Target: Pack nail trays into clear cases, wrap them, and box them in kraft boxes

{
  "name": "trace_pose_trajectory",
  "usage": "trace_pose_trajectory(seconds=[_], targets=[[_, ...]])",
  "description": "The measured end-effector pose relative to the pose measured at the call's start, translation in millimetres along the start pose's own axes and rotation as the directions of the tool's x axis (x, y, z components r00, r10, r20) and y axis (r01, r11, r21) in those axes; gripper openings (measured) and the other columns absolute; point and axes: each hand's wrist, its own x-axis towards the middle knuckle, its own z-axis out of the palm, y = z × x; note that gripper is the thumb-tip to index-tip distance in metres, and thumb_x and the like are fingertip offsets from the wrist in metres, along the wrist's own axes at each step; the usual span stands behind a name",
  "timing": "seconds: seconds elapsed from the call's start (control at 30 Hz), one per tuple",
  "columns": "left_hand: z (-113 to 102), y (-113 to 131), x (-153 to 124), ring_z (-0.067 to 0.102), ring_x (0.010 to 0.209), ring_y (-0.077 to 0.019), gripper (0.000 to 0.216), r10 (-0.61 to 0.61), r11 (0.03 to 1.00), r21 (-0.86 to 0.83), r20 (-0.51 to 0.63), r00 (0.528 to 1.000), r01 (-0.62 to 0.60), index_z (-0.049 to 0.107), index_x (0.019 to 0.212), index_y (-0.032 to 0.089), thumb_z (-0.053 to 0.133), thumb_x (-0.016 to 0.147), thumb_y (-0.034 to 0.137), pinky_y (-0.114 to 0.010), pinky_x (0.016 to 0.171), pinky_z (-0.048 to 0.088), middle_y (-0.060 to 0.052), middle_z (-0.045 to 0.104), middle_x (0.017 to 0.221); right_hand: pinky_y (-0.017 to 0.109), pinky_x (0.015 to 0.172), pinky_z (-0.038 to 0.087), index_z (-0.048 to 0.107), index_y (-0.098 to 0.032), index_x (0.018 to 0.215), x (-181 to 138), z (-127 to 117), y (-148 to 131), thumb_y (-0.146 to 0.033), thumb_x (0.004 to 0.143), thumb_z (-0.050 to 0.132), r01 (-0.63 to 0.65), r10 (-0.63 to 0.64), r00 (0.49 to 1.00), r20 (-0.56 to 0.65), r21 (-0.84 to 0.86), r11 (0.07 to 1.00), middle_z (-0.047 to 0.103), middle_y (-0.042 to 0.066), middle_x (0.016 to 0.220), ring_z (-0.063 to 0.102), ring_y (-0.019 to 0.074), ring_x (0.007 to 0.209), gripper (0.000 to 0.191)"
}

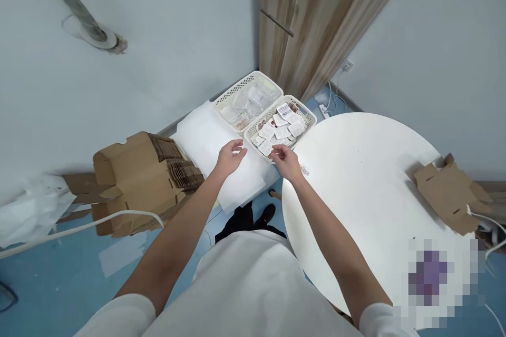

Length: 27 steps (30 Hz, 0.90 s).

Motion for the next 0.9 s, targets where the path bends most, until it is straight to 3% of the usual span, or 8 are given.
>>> trace_pose_trajectory(seconds=[0.27,0.47,0.73,0.9], targets=[[-22.3,-10.3,119.4,0.055,0.098,-0.0241,0.044,-0.141,0.988,-0.078,-0.075,0.987,0.135,0.055,0.107,0.017,0.061,0.064,0.023,-0.039,0.084,0.045,-0.010,0.058,0.105,0.036,0.084,0.047,0.055,-0.018,0.098,113.9,61.4,-33.6,-0.018,0.067,0.053,-0.025,0.022,0.999,0.034,0.086,0.996,0.061,0.005,0.100,0.059,0.0155,0.088,0.031],[-17.0,-29.6,196.6,0.049,0.108,-0.0261,0.052,-0.166,0.979,-0.129,-0.036,0.985,0.161,0.051,0.110,0.017,0.058,0.059,0.007,-0.041,0.093,0.037,-0.010,0.053,0.111,0.038,0.097,0.038,0.044,-0.015,0.116,176.9,100.1,-23.0,-0.010,0.062,0.052,-0.141,0.134,0.990,0.048,0.194,0.971,0.046,0.009,0.127,0.047,0.0203,0.115,0.055],[-4.3,-49.9,230.2,0.054,0.095,-0.0254,0.034,-0.135,0.963,-0.233,0.026,0.991,0.137,0.056,0.088,0.019,0.058,0.058,0.003,-0.041,0.089,0.038,-0.004,0.058,0.081,0.043,0.103,0.028,0.031,-0.016,0.130,225.2,121.0,6.6,-0.015,0.061,0.057,-0.147,0.132,0.988,0.085,0.209,0.967,0.035,0.008,0.136,0.033,0.0235,0.126,0.073],[-1.3,-57.5,233.1,0.056,0.092,-0.0221,0.032,-0.131,0.953,-0.266,0.065,0.989,0.143,0.057,0.091,0.016,0.053,0.062,0.002,-0.044,0.090,0.037,-0.003,0.057,0.081,0.041,0.104,0.027,0.029,-0.013,0.131,233.3,130.2,12.7,-0.017,0.062,0.058,-0.155,0.137,0.986,0.094,0.217,0.964,0.034,0.010,0.136,0.031,0.0242,0.127,0.074]])
